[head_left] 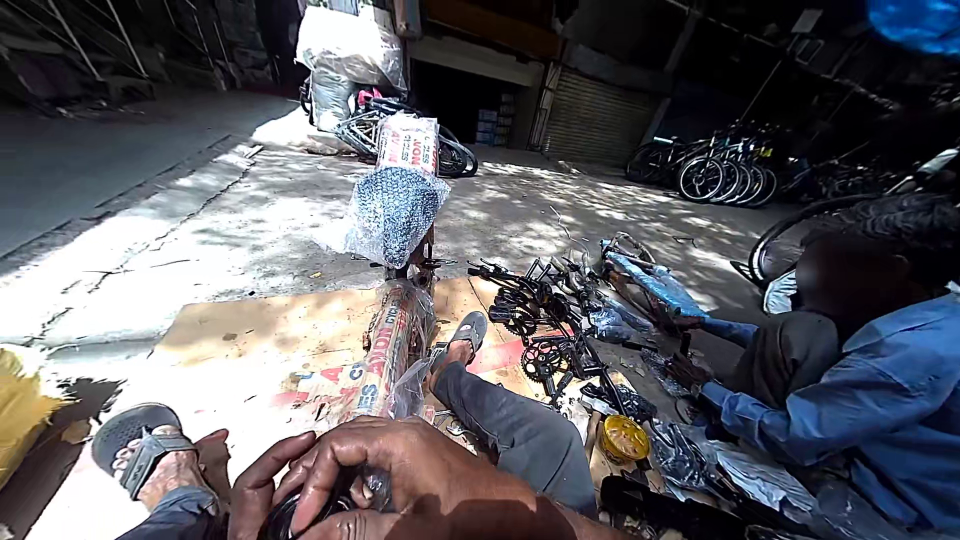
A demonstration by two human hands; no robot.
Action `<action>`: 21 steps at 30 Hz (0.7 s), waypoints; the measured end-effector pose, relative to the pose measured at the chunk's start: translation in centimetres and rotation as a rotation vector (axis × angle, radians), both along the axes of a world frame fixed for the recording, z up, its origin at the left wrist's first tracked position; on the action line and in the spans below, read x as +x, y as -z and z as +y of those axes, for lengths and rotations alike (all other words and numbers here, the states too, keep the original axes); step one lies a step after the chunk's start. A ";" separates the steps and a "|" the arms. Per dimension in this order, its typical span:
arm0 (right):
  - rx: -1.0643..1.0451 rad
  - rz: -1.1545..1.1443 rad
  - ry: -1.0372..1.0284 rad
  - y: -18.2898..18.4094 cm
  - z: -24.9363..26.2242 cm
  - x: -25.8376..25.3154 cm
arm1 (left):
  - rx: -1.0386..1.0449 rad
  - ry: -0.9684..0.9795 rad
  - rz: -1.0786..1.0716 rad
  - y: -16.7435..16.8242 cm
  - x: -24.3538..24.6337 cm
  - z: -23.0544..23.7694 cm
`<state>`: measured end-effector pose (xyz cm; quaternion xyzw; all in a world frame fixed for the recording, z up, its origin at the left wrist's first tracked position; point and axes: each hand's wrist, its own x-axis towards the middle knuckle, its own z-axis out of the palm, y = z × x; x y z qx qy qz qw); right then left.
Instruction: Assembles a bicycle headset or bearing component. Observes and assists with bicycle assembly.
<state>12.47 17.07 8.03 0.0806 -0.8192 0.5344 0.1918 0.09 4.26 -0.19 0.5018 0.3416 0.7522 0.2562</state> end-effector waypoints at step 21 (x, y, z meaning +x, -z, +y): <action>0.158 0.258 0.158 3.3 -0.7 0.7 | -0.033 0.045 -0.042 0.1 0.3 -0.3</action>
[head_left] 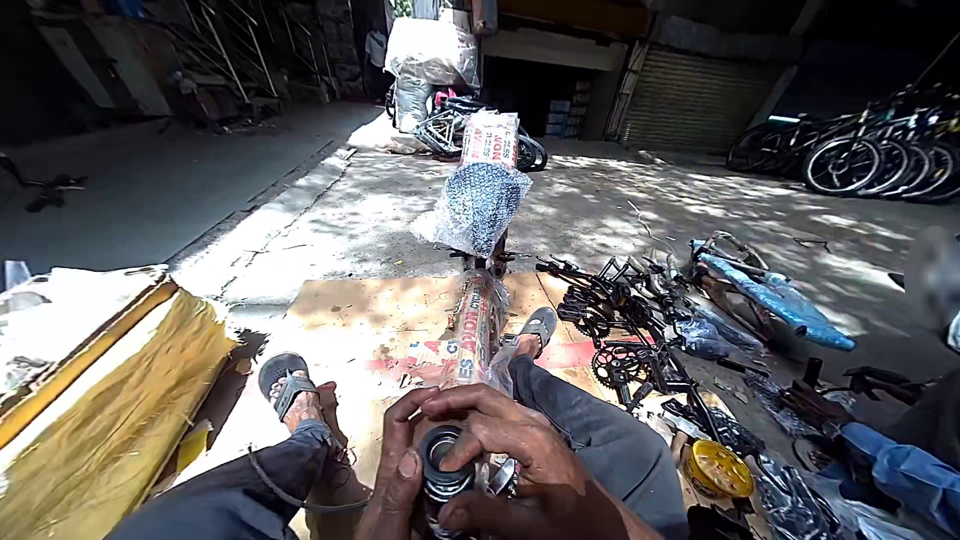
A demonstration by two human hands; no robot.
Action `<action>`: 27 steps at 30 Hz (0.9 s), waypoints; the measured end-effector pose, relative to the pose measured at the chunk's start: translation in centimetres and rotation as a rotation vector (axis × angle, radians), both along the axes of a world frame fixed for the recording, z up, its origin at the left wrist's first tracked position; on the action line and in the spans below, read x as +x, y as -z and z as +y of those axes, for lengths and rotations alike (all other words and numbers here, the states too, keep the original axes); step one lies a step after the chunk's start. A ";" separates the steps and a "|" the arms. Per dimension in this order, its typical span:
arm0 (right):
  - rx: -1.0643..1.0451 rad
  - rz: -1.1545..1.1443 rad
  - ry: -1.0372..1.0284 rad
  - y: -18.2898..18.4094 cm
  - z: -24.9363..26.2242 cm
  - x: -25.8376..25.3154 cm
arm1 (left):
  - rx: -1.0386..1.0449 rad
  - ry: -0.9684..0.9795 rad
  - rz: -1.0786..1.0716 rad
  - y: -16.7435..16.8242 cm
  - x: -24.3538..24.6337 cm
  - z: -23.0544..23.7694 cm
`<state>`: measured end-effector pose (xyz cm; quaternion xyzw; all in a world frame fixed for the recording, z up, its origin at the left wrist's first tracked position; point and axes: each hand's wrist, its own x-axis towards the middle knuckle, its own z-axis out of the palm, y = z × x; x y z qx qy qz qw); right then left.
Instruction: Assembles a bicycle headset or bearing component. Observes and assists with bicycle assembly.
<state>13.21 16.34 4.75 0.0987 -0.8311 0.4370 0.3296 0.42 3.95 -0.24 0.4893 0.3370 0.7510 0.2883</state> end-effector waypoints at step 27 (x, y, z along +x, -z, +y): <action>-0.011 0.136 0.079 2.2 -0.6 -0.9 | 0.079 0.043 -0.038 0.5 -0.5 0.3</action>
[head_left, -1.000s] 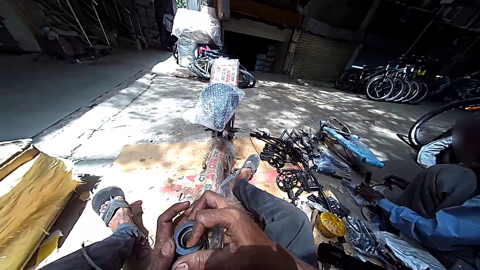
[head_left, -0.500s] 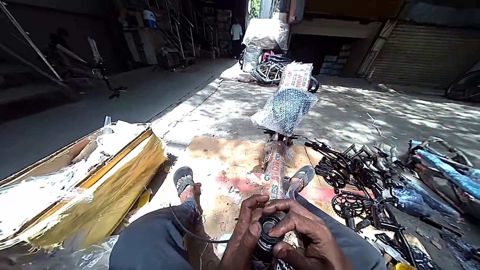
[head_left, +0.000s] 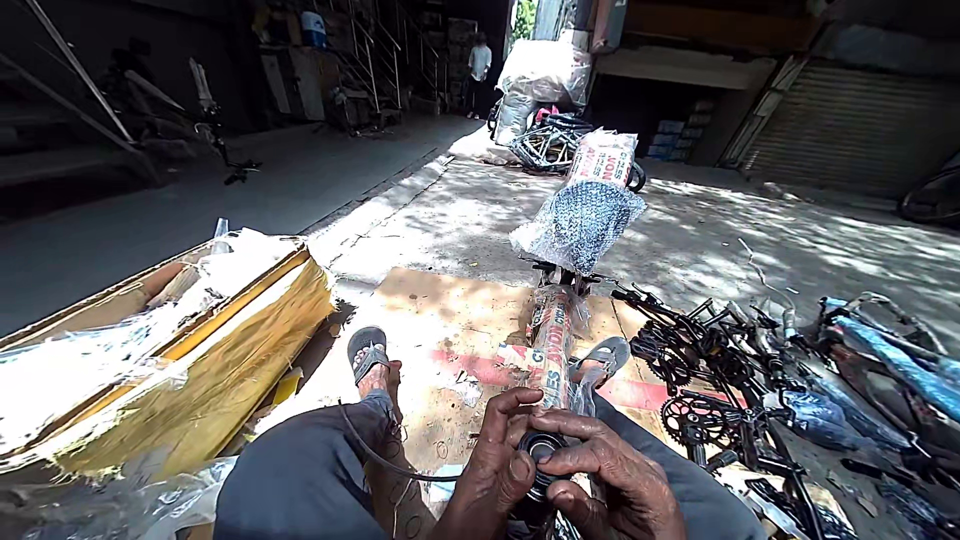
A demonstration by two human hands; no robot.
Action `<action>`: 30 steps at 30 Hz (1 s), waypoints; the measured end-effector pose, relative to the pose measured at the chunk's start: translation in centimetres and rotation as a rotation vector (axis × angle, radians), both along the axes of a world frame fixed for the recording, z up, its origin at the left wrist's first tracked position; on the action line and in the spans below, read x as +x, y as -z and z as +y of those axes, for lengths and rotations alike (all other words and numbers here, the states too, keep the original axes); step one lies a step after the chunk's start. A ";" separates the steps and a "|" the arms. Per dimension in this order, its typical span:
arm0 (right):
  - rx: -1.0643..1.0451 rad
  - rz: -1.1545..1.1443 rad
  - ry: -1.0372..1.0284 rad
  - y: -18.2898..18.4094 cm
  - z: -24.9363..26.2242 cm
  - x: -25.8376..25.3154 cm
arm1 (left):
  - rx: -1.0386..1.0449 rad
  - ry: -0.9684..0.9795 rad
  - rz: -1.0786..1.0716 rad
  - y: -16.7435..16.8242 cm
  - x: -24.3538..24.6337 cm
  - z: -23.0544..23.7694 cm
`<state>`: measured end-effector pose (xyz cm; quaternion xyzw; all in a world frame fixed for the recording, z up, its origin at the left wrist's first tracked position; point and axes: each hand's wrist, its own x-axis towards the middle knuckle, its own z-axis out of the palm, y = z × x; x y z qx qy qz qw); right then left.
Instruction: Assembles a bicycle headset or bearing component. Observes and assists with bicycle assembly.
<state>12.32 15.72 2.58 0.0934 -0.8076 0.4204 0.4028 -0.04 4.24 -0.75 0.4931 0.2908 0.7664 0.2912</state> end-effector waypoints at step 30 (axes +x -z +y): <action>0.194 -0.077 0.115 -0.9 -0.7 0.9 | -0.068 -0.098 0.012 -0.2 0.2 0.0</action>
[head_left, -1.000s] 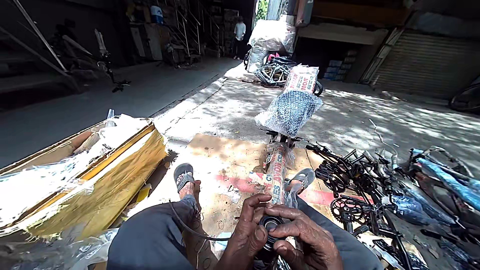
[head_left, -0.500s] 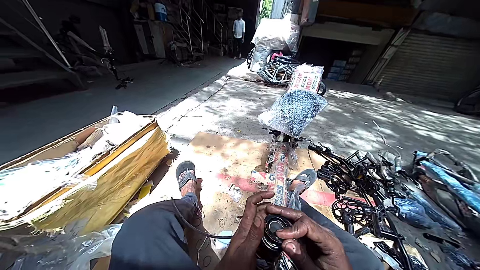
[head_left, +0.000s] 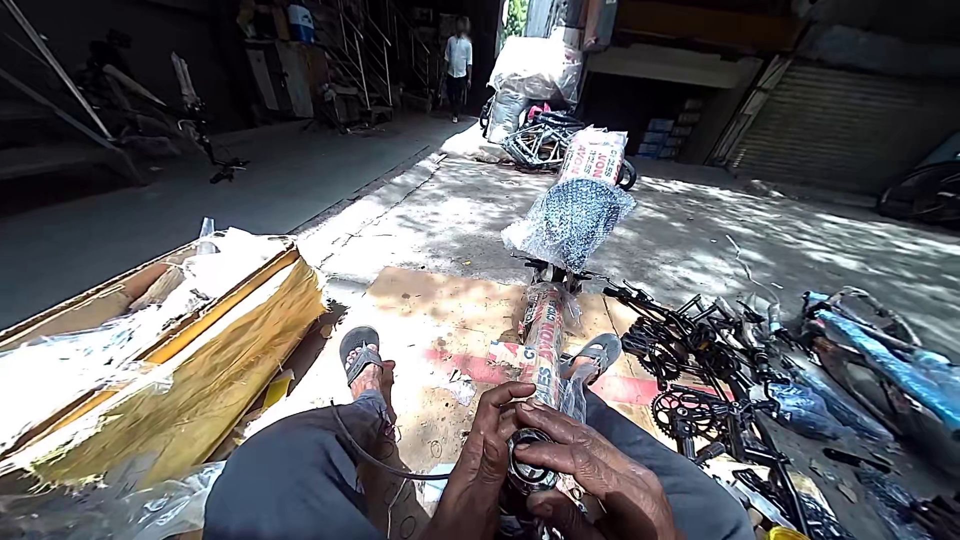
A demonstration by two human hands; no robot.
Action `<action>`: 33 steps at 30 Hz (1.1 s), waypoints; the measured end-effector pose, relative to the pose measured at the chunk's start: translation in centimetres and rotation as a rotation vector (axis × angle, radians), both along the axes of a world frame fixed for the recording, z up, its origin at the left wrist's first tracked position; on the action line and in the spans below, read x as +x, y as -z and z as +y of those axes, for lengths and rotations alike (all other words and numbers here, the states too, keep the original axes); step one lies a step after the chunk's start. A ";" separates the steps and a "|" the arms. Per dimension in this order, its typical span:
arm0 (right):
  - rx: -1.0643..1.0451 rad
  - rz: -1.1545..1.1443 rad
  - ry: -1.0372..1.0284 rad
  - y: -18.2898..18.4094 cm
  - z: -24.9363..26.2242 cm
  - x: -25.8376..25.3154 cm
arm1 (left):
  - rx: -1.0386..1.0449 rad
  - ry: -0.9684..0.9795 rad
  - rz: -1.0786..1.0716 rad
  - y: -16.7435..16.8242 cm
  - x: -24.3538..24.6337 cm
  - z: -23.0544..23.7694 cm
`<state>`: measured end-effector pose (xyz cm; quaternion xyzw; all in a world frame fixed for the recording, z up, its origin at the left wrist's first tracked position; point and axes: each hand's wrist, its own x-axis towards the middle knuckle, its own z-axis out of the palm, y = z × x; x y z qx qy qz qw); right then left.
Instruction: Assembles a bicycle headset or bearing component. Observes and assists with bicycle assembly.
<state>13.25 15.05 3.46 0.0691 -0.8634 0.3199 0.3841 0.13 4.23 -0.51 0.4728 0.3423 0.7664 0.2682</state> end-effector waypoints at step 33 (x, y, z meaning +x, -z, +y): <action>0.805 -0.646 -0.119 -12.3 2.7 -3.1 | 0.077 0.178 -0.016 0.2 -0.4 -0.5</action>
